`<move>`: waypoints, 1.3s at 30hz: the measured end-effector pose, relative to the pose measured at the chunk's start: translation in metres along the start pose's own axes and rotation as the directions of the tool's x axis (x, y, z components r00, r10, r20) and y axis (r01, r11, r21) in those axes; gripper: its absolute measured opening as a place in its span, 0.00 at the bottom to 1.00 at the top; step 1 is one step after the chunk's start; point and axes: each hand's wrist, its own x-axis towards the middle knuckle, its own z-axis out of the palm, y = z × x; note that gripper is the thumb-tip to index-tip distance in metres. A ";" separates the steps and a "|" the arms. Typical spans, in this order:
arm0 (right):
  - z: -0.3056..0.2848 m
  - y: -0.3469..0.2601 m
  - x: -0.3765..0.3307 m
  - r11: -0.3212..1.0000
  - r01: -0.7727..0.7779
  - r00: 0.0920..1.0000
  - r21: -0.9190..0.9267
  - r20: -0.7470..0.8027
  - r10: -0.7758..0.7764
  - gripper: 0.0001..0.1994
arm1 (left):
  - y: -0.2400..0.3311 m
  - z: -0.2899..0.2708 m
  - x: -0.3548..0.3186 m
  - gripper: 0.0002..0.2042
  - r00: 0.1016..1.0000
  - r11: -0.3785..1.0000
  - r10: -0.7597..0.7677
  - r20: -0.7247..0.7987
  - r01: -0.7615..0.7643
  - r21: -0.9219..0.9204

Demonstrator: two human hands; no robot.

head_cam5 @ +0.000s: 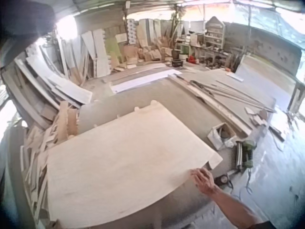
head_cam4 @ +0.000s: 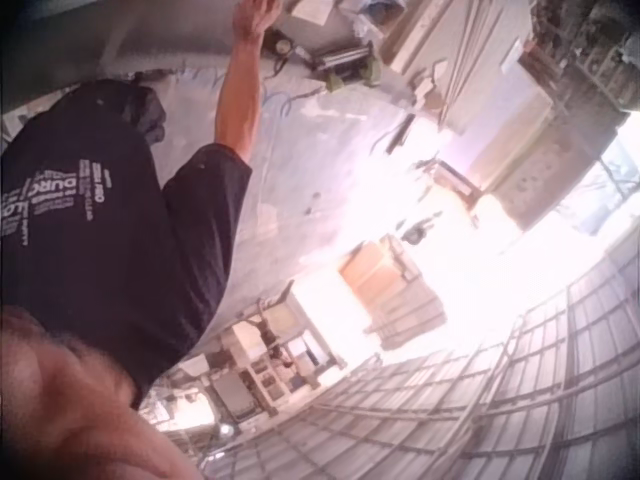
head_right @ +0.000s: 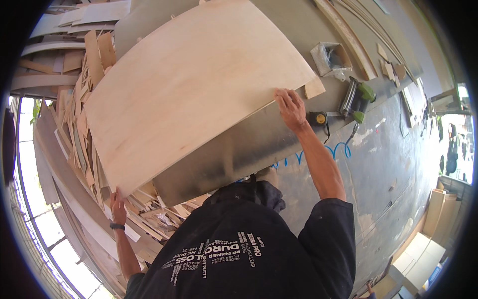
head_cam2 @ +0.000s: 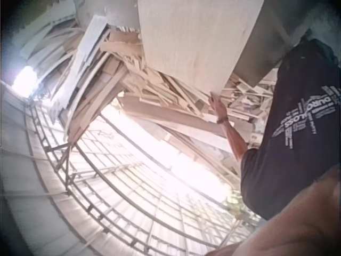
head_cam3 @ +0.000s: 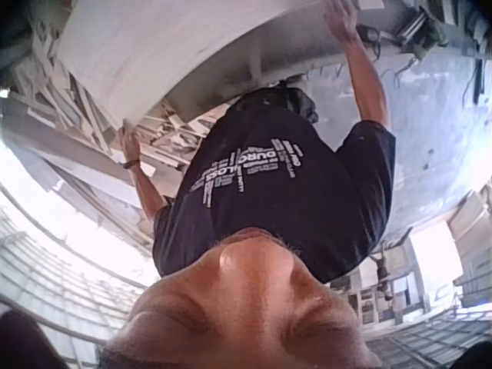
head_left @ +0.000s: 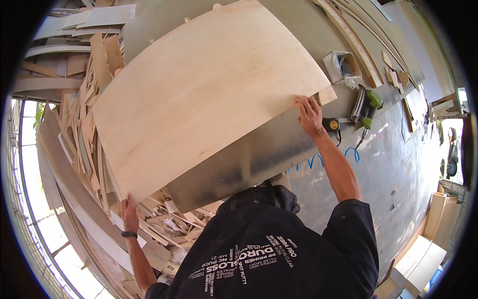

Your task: The person uses a pneumatic nail gun to attach a large plywood panel to a wooden frame on a workbench. They then flip the assembly to secure curved wooden dividers into the frame, creating a multi-compartment shelf structure.

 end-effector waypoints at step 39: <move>0.008 0.018 -0.043 0.719 -0.285 0.953 0.634 0.271 0.138 0.08 | 0.578 0.146 0.282 0.39 0.807 0.800 0.589 -0.037 -0.576 0.167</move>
